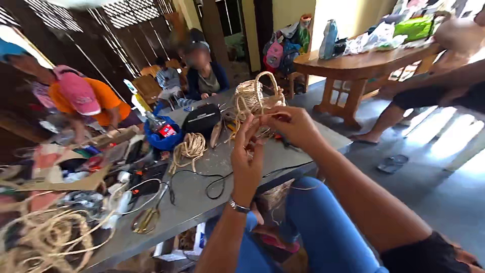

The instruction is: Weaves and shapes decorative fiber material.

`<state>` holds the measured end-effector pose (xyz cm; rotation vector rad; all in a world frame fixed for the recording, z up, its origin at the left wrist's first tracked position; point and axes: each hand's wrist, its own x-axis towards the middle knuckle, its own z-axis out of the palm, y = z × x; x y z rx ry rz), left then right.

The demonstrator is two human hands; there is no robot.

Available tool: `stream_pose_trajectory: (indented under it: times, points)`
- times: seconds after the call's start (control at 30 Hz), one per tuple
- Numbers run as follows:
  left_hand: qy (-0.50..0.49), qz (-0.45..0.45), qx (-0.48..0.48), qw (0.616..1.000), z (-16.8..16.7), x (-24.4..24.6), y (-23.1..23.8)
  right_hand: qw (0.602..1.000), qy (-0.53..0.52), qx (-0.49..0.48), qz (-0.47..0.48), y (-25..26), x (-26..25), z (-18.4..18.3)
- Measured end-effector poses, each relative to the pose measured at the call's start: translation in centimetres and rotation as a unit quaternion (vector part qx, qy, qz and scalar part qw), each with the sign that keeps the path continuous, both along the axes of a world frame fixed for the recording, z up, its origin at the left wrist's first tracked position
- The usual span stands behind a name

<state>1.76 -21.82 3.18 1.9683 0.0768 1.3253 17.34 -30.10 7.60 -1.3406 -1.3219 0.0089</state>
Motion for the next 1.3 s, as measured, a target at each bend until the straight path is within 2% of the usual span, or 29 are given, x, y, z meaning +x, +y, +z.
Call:
stream_pose_trajectory:
  times: [0.1, 0.2, 0.3, 0.37, 0.43, 0.5, 0.57, 0.6, 0.7, 0.77, 0.9, 1.07, 1.2, 1.3]
  points:
    - [-0.093, 0.003, -0.009, 0.996, -1.0, -2.0, -1.8, 0.998, 0.066, -0.022, 0.008, -2.4, -0.1, 0.0]
    - [-0.133, 0.045, -0.008, 0.990, -1.1, -3.8, -2.2, 0.997, 0.067, -0.044, 0.010, -3.5, -0.5, -0.1]
    - [-0.066, 0.108, 0.028, 0.992, -0.3, -5.0, -1.6, 0.998, 0.040, -0.029, 0.025, -3.6, -0.7, -1.0]
    - [-0.003, 0.128, 0.017, 0.992, 0.4, -5.1, -0.3, 0.998, 0.031, -0.030, 0.041, -3.9, -1.1, -1.6]
    - [0.070, 0.078, -0.025, 0.994, 1.0, -4.6, 1.6, 0.998, 0.017, -0.036, 0.053, -4.1, -1.6, -1.7]
    - [0.119, -0.034, -0.090, 0.988, 1.2, -4.2, 2.9, 0.996, 0.005, -0.045, 0.072, -4.1, -1.9, -1.9]
    - [0.096, -0.142, -0.137, 0.976, 1.0, -3.6, 3.4, 0.995, 0.001, -0.046, 0.083, -3.9, -2.0, -2.4]
    - [0.071, -0.164, -0.150, 0.972, 0.9, -2.9, 3.5, 0.996, -0.010, -0.044, 0.076, -3.8, -1.9, -2.8]
    - [0.028, -0.132, -0.162, 0.978, -0.2, -1.7, 2.5, 0.999, -0.021, -0.045, 0.015, -3.5, -1.2, -4.5]
    - [0.004, -0.091, -0.158, 0.983, -1.2, -1.1, 1.9, 0.998, 0.016, -0.068, -0.011, -3.6, -0.8, -5.4]
    - [0.003, -0.076, -0.187, 0.979, -2.6, -0.4, 1.4, 0.986, 0.127, -0.106, 0.023, -3.7, -0.8, -5.9]
    - [-0.012, -0.058, -0.204, 0.977, -4.1, -0.2, 1.3, 0.974, 0.166, -0.152, 0.028, -3.5, -0.3, -5.1]
    - [0.001, -0.117, -0.247, 0.962, -4.7, 0.1, 1.7, 0.972, 0.163, -0.162, 0.046, -2.9, 0.1, -4.4]
    - [0.002, -0.135, -0.220, 0.966, -5.0, 0.7, 2.1, 0.976, 0.144, -0.157, 0.044, -2.7, 0.5, -3.6]
